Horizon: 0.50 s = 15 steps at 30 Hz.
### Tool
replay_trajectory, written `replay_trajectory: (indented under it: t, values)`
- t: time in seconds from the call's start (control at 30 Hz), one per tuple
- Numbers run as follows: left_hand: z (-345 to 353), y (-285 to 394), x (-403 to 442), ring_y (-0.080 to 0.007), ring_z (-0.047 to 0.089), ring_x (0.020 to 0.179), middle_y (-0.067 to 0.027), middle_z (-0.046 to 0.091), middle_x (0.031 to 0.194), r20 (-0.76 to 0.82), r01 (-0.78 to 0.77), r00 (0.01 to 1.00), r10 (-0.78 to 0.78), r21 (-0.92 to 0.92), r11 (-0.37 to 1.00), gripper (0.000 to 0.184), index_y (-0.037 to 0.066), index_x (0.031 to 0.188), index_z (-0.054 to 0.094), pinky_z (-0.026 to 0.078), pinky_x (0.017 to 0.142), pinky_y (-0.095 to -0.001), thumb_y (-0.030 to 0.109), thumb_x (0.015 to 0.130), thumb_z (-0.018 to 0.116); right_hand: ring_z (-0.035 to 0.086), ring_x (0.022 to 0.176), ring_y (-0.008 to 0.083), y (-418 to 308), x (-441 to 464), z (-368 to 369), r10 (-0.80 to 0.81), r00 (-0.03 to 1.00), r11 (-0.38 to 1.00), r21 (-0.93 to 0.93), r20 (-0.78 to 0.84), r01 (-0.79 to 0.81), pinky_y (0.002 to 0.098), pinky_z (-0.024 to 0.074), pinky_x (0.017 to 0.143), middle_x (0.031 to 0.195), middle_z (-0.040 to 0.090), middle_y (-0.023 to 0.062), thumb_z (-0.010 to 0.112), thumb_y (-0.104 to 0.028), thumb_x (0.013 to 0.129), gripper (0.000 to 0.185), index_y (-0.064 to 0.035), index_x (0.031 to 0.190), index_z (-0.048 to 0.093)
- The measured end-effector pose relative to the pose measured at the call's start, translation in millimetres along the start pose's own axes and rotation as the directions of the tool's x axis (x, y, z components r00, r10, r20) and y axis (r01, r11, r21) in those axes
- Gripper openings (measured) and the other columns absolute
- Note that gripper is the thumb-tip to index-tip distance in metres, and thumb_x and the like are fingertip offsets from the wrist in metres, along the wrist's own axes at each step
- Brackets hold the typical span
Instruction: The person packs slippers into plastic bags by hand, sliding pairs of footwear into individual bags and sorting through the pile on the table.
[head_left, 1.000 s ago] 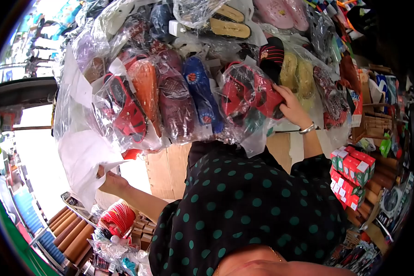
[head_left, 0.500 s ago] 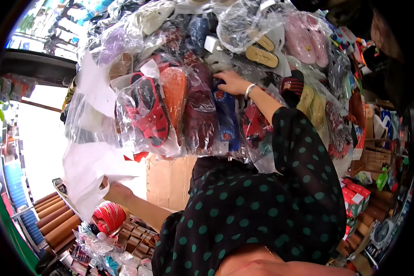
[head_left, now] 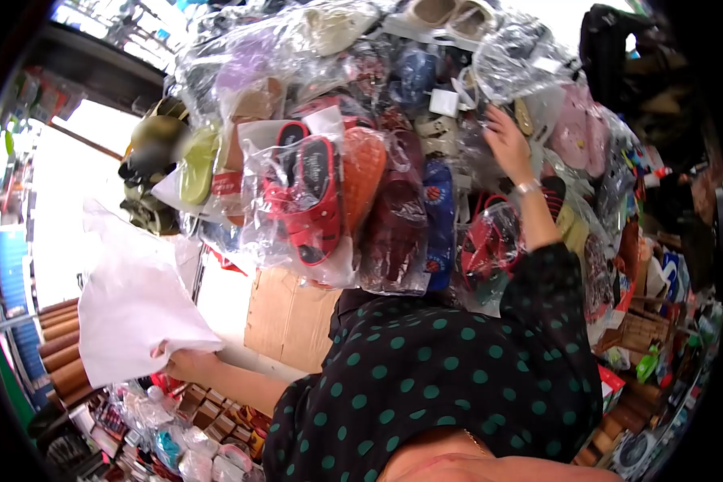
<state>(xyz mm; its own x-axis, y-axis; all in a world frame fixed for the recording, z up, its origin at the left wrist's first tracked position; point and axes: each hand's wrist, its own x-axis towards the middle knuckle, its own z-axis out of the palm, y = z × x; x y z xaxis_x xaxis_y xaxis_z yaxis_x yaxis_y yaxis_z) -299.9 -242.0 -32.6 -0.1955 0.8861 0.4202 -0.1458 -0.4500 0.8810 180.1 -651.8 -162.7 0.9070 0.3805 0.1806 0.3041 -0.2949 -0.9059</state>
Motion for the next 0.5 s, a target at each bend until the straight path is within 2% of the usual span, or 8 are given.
replay_trajectory:
  t: [0.03, 0.1, 0.17, 0.23, 0.33, 0.37, 0.43, 0.5]
  values:
    - [9.3, 3.1, 3.3, -0.0200, 0.054, 0.087, -0.0082, 0.056, 0.100, -0.042, 0.012, 0.999, -0.008, 0.103, 0.995, 0.026, 0.000, 0.098, 0.053, 0.048, 0.080, -0.0351, 0.015, 0.080, 0.063, 0.059, 0.103, 0.0209, -24.0, -20.7, -11.9, -0.038, 0.993, 0.999, -0.026, -0.113, 0.035, 0.0311, 0.0471, 0.087, 0.117, 0.059, 0.0162, 0.059, -0.009, 0.084, 0.042, -0.0010, 0.125, 0.051]
    - [38.8, 13.3, 1.7, -0.0211, 0.055, 0.087, -0.0117, 0.059, 0.106, -0.099, 0.103, 0.991, -0.086, 0.177, 0.979, 0.027, -0.001, 0.101, 0.056, 0.047, 0.078, -0.0350, 0.015, 0.081, 0.065, 0.057, 0.105, 0.0282, -34.1, -62.4, -50.4, -0.153, 0.962, 0.869, -0.495, -0.226, 0.022, 0.0350, 0.0435, 0.090, 0.116, 0.059, 0.0158, 0.059, -0.009, 0.084, 0.039, -0.0013, 0.121, 0.054]
    - [57.8, 5.9, 1.6, -0.0176, 0.055, 0.082, -0.0091, 0.060, 0.098, 0.086, -0.087, 0.995, 0.060, 0.355, 0.931, 0.024, -0.001, 0.097, 0.057, 0.047, 0.072, -0.0314, 0.015, 0.081, 0.066, 0.056, 0.105, 0.0313, -26.9, -105.0, -81.3, -0.221, 0.913, 0.752, -0.656, -0.343, -0.065, 0.0366, 0.0419, 0.092, 0.115, 0.059, 0.0173, 0.060, -0.010, 0.084, 0.039, -0.0020, 0.121, 0.053]
    - [84.3, -14.2, -5.8, -0.0101, 0.051, 0.072, -0.0014, 0.057, 0.082, 0.202, -0.074, 0.979, 0.031, 0.209, 0.975, 0.012, 0.002, 0.088, 0.058, 0.042, 0.060, -0.0232, -0.002, 0.078, 0.064, 0.055, 0.104, 0.0304, -7.0, -150.7, -105.0, -0.125, 0.890, 0.723, -0.655, -0.439, -0.221, 0.0374, 0.0410, 0.092, 0.112, 0.059, 0.0176, 0.062, -0.014, 0.083, 0.041, -0.0014, 0.121, 0.053]
    - [137.8, -23.3, -39.6, -0.0069, 0.043, 0.062, 0.0040, 0.045, 0.068, 0.564, -0.072, 0.825, -0.048, 0.187, 0.980, 0.011, 0.005, 0.078, 0.055, 0.035, 0.053, -0.0203, 0.001, 0.080, 0.065, 0.055, 0.104, 0.0298, 16.0, -214.7, -104.0, 0.367, 0.844, 0.694, -0.489, -0.391, -0.528, 0.0373, 0.0406, 0.091, 0.111, 0.059, 0.0185, 0.064, -0.024, 0.084, 0.049, 0.0031, 0.122, 0.050]
    - [154.0, -29.2, -55.8, -0.0069, 0.042, 0.060, 0.0029, 0.043, 0.064, 0.655, -0.060, 0.754, -0.052, 0.147, 0.987, 0.011, 0.005, 0.079, 0.055, 0.034, 0.052, -0.0210, 0.004, 0.081, 0.066, 0.055, 0.105, 0.0296, 28.4, -229.9, -98.7, 0.510, 0.810, 0.703, -0.403, -0.288, -0.586, 0.0368, 0.0402, 0.091, 0.112, 0.059, 0.0191, 0.063, -0.029, 0.084, 0.053, 0.0048, 0.123, 0.049]
    - [179.8, -36.9, -87.0, -0.0110, 0.042, 0.055, -0.0040, 0.046, 0.061, 0.848, -0.205, 0.529, 0.000, 0.128, 0.970, 0.007, 0.004, 0.084, 0.058, 0.036, 0.051, -0.0251, 0.007, 0.084, 0.064, 0.055, 0.106, 0.0294, 52.3, -246.2, -86.6, 0.550, 0.781, 0.784, -0.139, -0.296, -0.605, 0.0349, 0.0400, 0.092, 0.116, 0.057, 0.0211, 0.060, -0.034, 0.087, 0.057, 0.0061, 0.124, 0.047]
    - [207.0, -11.8, -122.6, -0.0198, 0.049, 0.053, -0.0123, 0.053, 0.063, 0.944, -0.290, 0.324, -0.057, 0.157, 0.944, 0.008, 0.004, 0.091, 0.060, 0.039, 0.051, -0.0299, 0.010, 0.086, 0.061, 0.055, 0.107, 0.0285, 51.3, -243.7, -82.1, 0.562, 0.752, 0.773, -0.105, -0.344, -0.626, 0.0335, 0.0395, 0.094, 0.117, 0.057, 0.0224, 0.059, -0.036, 0.087, 0.059, 0.0076, 0.124, 0.046]
